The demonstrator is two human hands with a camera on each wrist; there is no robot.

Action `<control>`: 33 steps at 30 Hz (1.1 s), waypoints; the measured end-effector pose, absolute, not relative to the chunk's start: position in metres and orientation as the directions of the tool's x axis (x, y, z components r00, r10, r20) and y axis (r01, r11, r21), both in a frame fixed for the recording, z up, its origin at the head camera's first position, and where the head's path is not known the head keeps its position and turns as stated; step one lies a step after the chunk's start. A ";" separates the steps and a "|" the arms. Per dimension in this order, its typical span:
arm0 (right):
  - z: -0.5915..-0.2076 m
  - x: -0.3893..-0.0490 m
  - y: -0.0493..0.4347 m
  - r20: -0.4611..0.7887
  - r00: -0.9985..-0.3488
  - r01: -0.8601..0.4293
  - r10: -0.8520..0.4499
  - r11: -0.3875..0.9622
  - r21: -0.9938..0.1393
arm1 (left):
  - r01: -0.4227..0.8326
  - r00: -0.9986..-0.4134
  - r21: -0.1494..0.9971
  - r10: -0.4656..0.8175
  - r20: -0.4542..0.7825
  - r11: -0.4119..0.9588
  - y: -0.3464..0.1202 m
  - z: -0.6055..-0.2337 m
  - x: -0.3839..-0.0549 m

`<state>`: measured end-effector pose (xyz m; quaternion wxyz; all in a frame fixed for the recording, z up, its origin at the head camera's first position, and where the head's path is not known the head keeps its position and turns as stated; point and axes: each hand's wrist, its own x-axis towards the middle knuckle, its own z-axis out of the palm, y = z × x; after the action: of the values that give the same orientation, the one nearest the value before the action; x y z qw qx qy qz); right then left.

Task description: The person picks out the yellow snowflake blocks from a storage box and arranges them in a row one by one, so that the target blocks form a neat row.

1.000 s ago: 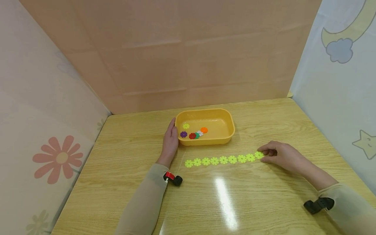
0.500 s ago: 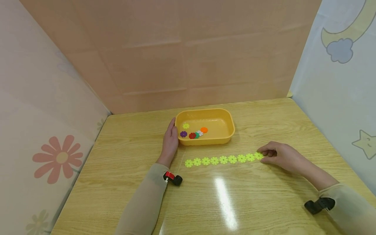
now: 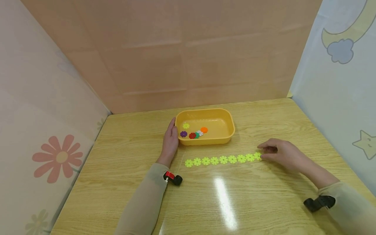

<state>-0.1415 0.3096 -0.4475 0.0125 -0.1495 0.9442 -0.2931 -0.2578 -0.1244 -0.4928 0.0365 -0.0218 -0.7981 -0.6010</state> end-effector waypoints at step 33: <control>-0.398 -0.209 0.183 0.185 -0.928 -0.353 -0.323 0.605 -0.714 | 0.073 -0.997 0.961 -0.017 0.080 0.267 -0.122 -0.492 -0.257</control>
<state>-0.2093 0.1827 -0.3978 -0.0185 -0.1886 0.8955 -0.4027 -0.2573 -0.1224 -0.4918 0.0370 -0.0175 -0.7950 -0.6052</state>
